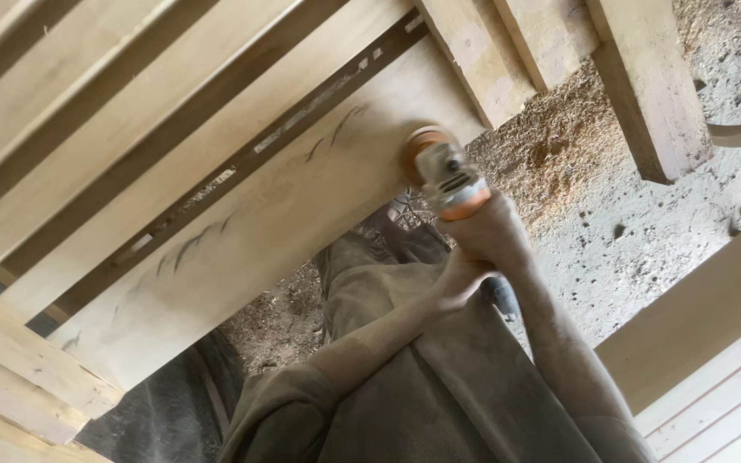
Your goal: The person sands a wooden furniture frame using a hand-held power sander, including plugging the tool into a power strip and changing the sanding disc.
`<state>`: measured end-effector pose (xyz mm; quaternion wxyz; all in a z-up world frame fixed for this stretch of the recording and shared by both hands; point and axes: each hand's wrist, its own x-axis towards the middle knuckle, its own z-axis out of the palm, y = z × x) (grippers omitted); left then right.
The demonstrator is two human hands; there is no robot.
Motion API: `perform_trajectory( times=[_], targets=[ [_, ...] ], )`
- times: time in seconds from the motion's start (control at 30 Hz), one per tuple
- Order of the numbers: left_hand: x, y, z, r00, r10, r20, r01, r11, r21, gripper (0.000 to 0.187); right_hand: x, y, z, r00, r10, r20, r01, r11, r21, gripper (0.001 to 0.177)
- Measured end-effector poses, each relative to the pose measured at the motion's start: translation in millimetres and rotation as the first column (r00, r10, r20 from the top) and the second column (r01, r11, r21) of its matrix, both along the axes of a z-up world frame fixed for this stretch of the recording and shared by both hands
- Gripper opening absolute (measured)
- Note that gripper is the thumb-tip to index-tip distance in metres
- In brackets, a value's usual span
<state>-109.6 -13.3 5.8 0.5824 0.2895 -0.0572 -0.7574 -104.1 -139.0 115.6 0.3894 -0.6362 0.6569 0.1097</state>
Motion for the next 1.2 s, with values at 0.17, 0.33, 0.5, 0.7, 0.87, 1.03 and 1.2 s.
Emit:
perform_trajectory(
  times=[0.17, 0.33, 0.5, 0.7, 0.87, 1.03, 1.2],
  targets=[
    [19, 17, 3, 0.997, 0.031, -0.064, -0.024, 0.994, 0.108, 0.031, 30, 9, 20, 0.998, 0.047, 0.052, -0.052, 0.993, 0.102, 0.044],
    [9, -14, 13, 0.998, 0.041, -0.050, -0.032, 0.983, 0.182, 0.035, 16, -13, 14, 0.994, 0.062, 0.084, -0.064, 0.998, 0.017, 0.045],
    [8, -31, 10, 0.993, -0.099, -0.066, 0.109, 0.982, 0.157, 0.029, 7, -29, 18, 0.995, -0.097, -0.026, 0.098, 0.995, 0.035, 0.047],
    [8, 7, -1, 0.978, 0.123, -0.167, -0.073, 0.959, 0.274, 0.038, 28, -7, 26, 1.000, 0.002, 0.004, -0.002, 0.994, 0.114, 0.047],
    [0, -23, 1, 0.996, -0.026, -0.087, 0.042, 0.980, 0.196, 0.044, 4, -27, 7, 0.996, 0.085, -0.023, -0.084, 0.995, 0.052, 0.048],
    [-14, -29, -5, 0.997, -0.052, -0.063, 0.064, 0.974, 0.217, 0.035, -3, -33, 9, 0.994, 0.072, 0.080, -0.074, 0.997, 0.019, 0.045],
    [2, 18, -17, 0.978, 0.055, -0.201, -0.014, 0.981, 0.195, 0.027, 16, -6, 2, 0.981, 0.193, 0.018, -0.194, 0.980, 0.052, 0.041]
  ],
)
